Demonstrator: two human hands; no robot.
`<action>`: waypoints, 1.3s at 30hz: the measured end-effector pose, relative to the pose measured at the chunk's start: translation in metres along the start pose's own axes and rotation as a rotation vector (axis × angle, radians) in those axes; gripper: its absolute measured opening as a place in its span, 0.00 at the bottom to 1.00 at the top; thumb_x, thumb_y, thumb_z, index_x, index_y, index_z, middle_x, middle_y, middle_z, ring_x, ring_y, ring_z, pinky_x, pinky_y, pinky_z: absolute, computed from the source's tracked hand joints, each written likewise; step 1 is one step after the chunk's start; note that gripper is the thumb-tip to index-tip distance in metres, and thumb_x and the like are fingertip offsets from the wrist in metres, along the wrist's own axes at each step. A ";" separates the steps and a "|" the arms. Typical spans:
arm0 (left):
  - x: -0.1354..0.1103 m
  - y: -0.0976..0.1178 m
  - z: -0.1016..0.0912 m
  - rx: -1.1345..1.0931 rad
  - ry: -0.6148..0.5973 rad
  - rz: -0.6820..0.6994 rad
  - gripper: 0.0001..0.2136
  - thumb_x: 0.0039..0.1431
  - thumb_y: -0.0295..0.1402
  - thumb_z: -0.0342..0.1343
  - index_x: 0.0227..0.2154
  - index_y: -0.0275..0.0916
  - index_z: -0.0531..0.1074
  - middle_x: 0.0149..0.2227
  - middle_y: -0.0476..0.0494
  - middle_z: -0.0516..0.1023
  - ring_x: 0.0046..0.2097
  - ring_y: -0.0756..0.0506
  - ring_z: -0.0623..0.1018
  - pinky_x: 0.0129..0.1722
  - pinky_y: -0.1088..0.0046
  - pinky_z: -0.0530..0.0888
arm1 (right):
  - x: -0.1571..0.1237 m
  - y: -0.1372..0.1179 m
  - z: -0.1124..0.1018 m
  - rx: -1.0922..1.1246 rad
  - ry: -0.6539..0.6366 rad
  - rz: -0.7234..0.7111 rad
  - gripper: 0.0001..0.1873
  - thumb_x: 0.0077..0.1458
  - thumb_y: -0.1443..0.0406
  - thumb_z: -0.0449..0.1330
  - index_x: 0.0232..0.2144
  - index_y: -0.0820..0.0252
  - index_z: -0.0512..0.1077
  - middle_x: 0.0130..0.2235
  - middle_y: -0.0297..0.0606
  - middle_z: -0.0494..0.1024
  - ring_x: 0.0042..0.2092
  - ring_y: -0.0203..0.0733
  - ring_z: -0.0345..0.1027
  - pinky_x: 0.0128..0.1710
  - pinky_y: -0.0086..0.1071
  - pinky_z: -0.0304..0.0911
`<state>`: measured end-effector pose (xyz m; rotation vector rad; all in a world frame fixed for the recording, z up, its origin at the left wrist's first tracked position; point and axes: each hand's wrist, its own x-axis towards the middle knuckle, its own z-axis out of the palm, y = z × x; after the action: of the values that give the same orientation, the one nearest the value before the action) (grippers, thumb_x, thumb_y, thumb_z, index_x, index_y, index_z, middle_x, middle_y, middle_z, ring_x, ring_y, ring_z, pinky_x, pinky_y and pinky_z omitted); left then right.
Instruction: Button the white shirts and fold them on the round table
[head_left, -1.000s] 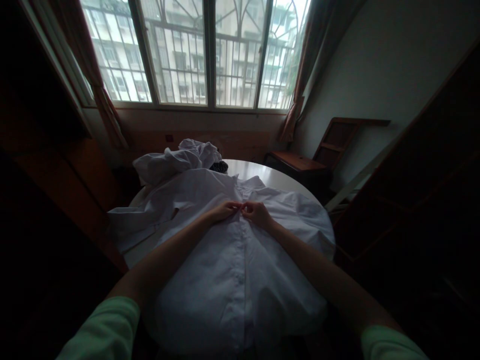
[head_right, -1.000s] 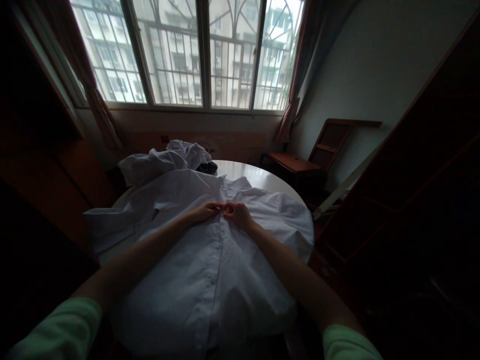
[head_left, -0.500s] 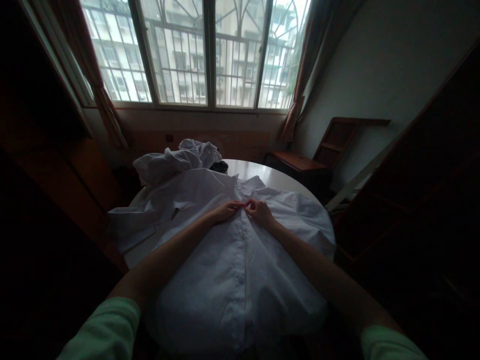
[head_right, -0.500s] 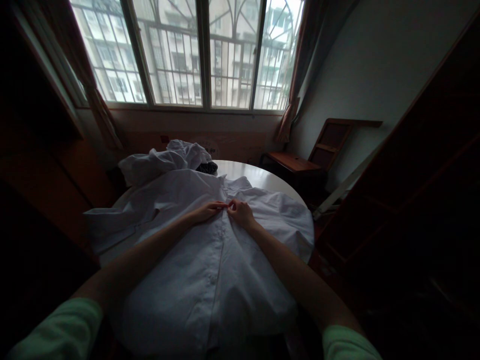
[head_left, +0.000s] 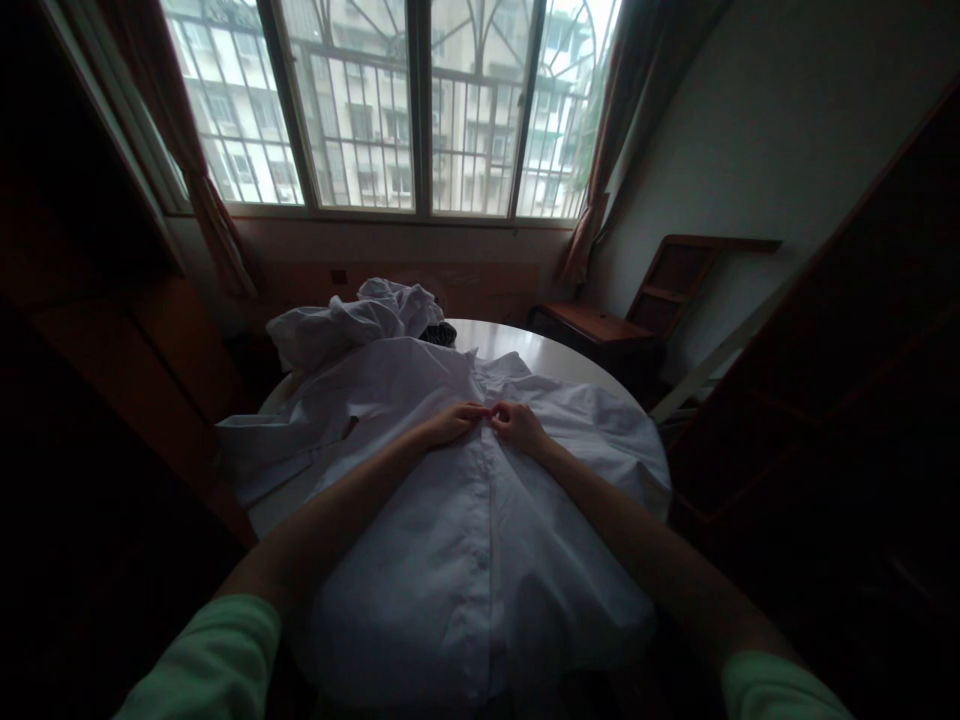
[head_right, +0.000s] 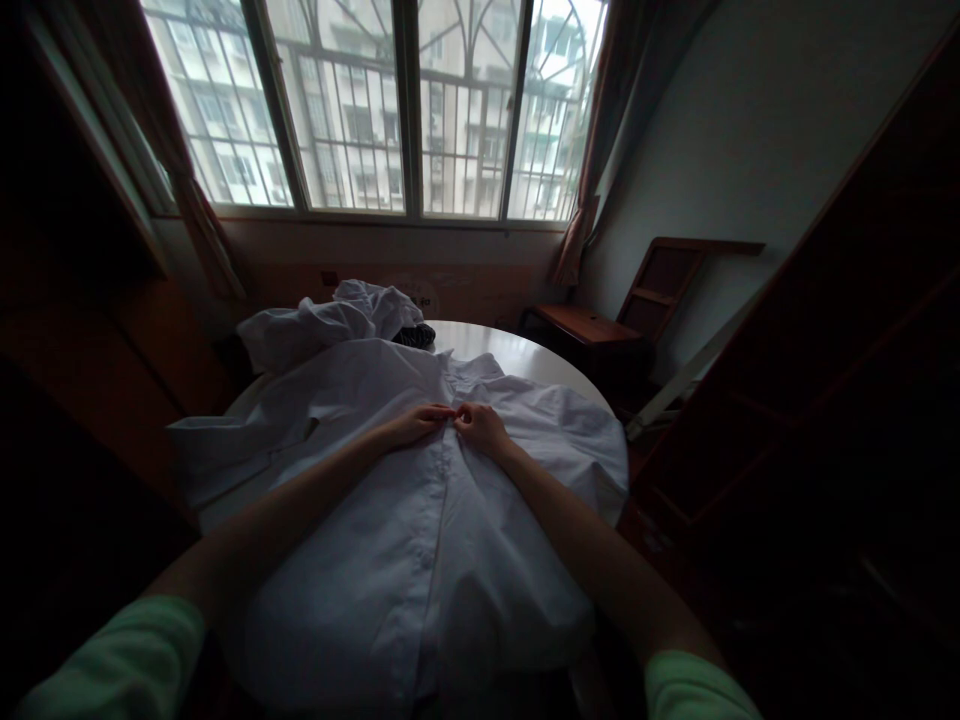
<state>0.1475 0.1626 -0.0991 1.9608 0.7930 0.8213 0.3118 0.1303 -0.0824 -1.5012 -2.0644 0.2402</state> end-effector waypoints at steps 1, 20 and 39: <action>0.000 0.000 0.000 -0.007 -0.006 -0.006 0.19 0.43 0.17 0.46 0.38 0.34 0.75 0.42 0.42 0.76 0.42 0.48 0.73 0.45 0.73 0.67 | 0.000 0.000 0.000 -0.002 0.000 -0.005 0.08 0.45 0.68 0.55 0.28 0.62 0.74 0.23 0.34 0.72 0.26 0.34 0.63 0.27 0.25 0.54; -0.007 -0.003 -0.011 0.335 0.164 0.046 0.16 0.46 0.21 0.48 0.38 0.35 0.74 0.39 0.43 0.76 0.37 0.50 0.74 0.40 0.76 0.70 | 0.005 0.011 -0.011 -0.226 0.005 0.305 0.12 0.50 0.65 0.51 0.37 0.59 0.71 0.33 0.39 0.76 0.36 0.41 0.70 0.33 0.29 0.58; -0.033 0.003 -0.095 1.078 0.543 -0.364 0.31 0.56 0.38 0.46 0.60 0.32 0.43 0.50 0.29 0.67 0.46 0.37 0.72 0.41 0.65 0.69 | -0.016 0.105 -0.097 -0.369 -0.185 0.564 0.28 0.50 0.55 0.55 0.49 0.67 0.63 0.47 0.54 0.71 0.48 0.50 0.65 0.41 0.34 0.59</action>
<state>0.0549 0.1791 -0.0644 2.3439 2.1892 0.7679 0.4532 0.1356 -0.0569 -2.3569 -1.8406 0.2234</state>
